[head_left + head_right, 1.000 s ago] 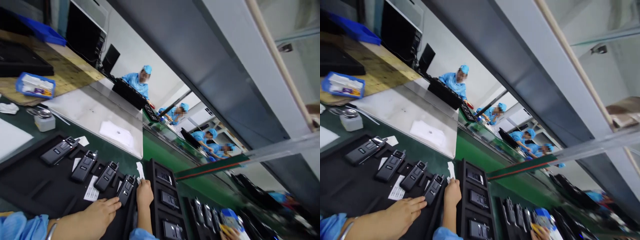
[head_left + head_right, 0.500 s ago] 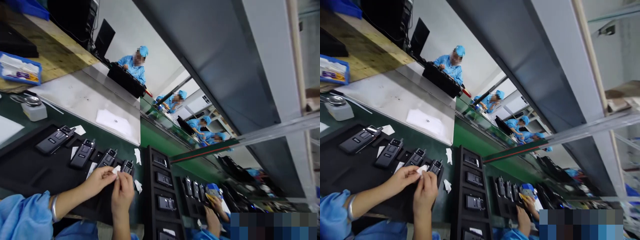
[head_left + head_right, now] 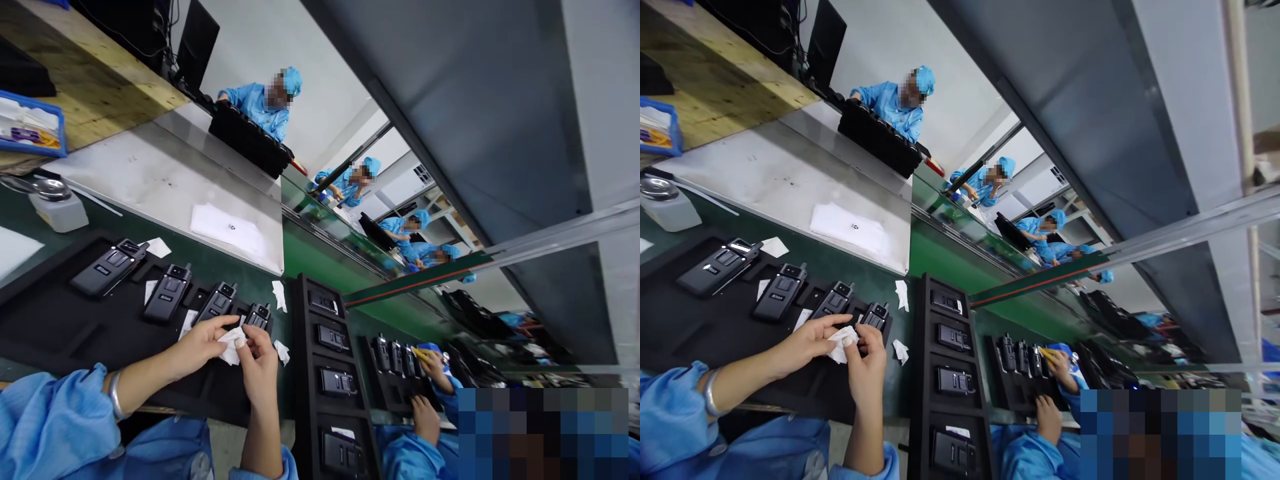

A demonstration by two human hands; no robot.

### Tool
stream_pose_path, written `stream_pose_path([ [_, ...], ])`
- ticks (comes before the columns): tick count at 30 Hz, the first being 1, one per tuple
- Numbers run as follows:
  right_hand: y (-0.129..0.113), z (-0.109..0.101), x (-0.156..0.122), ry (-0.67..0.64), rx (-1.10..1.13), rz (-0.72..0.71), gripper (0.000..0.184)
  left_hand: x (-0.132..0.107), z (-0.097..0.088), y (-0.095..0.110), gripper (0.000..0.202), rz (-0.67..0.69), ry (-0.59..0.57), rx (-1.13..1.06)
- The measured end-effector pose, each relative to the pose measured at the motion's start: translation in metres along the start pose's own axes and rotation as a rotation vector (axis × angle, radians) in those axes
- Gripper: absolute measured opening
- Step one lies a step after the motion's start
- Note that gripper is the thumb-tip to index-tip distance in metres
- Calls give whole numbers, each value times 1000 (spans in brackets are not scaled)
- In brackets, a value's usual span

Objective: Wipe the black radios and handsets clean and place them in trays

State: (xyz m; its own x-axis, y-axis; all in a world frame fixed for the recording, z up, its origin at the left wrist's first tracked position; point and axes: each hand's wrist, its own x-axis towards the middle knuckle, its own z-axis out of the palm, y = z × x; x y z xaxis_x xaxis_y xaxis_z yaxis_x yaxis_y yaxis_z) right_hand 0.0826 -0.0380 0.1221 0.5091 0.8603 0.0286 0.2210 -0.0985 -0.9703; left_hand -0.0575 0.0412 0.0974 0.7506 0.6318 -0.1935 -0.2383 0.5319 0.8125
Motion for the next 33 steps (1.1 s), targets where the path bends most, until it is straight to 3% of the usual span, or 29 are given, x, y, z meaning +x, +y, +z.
stream_pose_path([
  [2,1,1,1,-37,184,110,18,-1,1,0,84,-12,-49,-28],
  [5,5,2,0,5,367,212,23,-4,2,2,87,-44,-93,-47],
  [13,12,-3,1,97,594,368,36,-1,-1,1,67,-65,-67,47],
  [16,12,-5,1,115,628,390,38,-2,-2,0,50,70,67,259],
  [19,8,-5,-1,141,640,387,41,-9,-1,4,31,414,194,624],
  [21,5,-4,-4,129,624,374,41,-14,1,8,24,630,176,831],
  [23,0,-3,-7,85,595,361,41,-18,1,10,21,737,140,943],
  [29,-14,0,-23,-10,476,277,41,-18,-2,4,20,741,164,1101],
  [33,-22,2,-29,-73,419,224,41,-17,-4,3,19,701,147,1082],
])
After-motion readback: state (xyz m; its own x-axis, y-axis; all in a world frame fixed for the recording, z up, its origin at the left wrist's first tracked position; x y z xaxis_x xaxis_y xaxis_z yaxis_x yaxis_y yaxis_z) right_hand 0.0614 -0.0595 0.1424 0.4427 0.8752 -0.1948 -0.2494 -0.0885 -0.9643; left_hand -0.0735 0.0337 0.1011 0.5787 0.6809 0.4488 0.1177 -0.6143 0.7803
